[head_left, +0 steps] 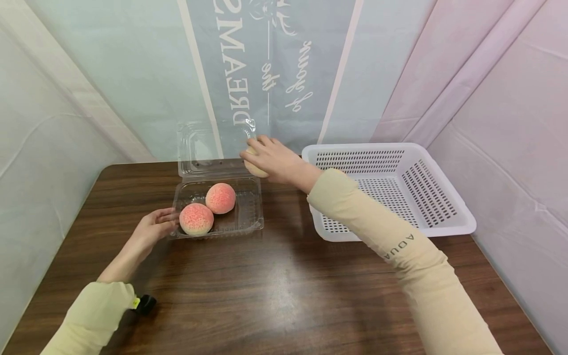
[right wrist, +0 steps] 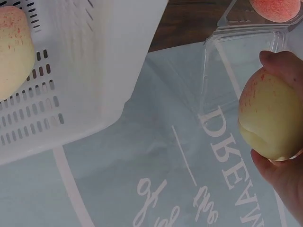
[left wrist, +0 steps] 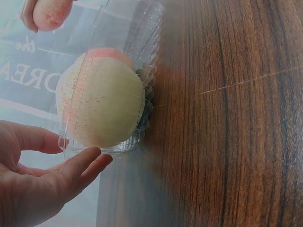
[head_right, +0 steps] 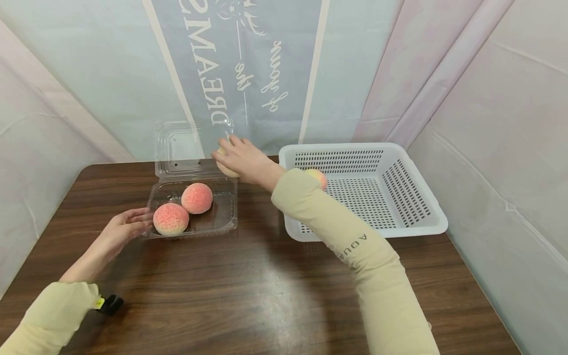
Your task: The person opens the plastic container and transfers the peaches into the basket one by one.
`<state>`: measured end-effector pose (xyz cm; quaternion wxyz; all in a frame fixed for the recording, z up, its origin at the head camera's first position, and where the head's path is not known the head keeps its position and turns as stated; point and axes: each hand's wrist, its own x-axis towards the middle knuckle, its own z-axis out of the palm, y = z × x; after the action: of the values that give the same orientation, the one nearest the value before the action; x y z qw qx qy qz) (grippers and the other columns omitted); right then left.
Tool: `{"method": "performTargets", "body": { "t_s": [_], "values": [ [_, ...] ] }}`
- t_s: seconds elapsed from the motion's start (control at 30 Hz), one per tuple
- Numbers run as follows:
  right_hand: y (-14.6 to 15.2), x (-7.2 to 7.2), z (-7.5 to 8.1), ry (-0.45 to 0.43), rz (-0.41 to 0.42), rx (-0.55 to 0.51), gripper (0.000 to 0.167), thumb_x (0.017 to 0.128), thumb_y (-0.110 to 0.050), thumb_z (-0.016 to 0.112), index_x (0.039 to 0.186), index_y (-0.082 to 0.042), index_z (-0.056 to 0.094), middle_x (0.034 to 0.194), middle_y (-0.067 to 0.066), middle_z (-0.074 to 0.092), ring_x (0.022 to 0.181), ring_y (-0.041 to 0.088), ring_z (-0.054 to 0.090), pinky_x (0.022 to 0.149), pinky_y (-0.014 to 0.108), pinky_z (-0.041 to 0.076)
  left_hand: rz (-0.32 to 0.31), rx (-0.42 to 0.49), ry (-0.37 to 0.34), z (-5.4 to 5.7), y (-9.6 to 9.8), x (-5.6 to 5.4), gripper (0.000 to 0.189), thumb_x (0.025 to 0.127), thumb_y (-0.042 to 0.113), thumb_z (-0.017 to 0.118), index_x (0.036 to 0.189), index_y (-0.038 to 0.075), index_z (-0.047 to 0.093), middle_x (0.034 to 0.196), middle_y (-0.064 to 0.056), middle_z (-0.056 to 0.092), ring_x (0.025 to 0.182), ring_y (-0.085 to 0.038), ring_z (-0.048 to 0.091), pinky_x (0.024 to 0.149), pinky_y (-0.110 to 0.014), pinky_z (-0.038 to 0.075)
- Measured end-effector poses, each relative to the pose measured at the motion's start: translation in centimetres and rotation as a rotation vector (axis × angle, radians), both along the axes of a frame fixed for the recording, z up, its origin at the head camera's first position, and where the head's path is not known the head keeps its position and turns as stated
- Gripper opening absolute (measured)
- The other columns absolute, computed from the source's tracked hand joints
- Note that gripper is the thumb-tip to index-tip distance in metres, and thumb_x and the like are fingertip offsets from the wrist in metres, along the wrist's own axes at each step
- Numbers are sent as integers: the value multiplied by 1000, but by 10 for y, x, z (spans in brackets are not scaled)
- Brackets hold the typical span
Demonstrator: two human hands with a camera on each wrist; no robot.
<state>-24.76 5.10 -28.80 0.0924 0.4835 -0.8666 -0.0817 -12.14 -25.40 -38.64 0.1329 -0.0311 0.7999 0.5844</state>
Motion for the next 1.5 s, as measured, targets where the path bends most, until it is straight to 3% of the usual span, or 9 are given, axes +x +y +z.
{"method": "performTargets", "body": {
  "t_s": [0.2, 0.6, 0.8, 1.5],
  "values": [
    [6, 0, 0, -2, 7, -8, 56, 75, -7, 64, 127, -14, 45, 128, 16, 38, 111, 34, 37, 87, 43, 39, 5, -4, -8, 0, 0, 1, 51, 95, 3, 39, 134, -19, 17, 133, -39, 29, 85, 12, 50, 76, -13, 46],
    [20, -4, -4, 11, -5, 0, 64, 68, -11, 73, 126, -12, 45, 129, 17, 37, 112, 35, 37, 86, 46, 40, -1, -9, -12, 0, 0, 1, 51, 95, 4, 39, 135, -19, 16, 134, -39, 29, 86, 12, 50, 75, -13, 45],
    [28, -6, -5, 17, 12, -31, 59, 69, -8, 70, 123, -10, 47, 121, 17, 41, 108, 36, 39, 83, 46, 41, 2, -3, 2, 1, 1, 1, 51, 94, 3, 39, 134, -19, 17, 133, -39, 29, 86, 12, 50, 75, -12, 45],
    [52, -8, -7, 2, -15, -26, 59, 71, -8, 68, 126, -9, 47, 124, 20, 40, 111, 39, 39, 86, 49, 40, -1, -3, 3, 0, 1, 2, 50, 94, 2, 39, 134, -20, 17, 133, -40, 29, 86, 12, 50, 75, -12, 45]
  ]
}}
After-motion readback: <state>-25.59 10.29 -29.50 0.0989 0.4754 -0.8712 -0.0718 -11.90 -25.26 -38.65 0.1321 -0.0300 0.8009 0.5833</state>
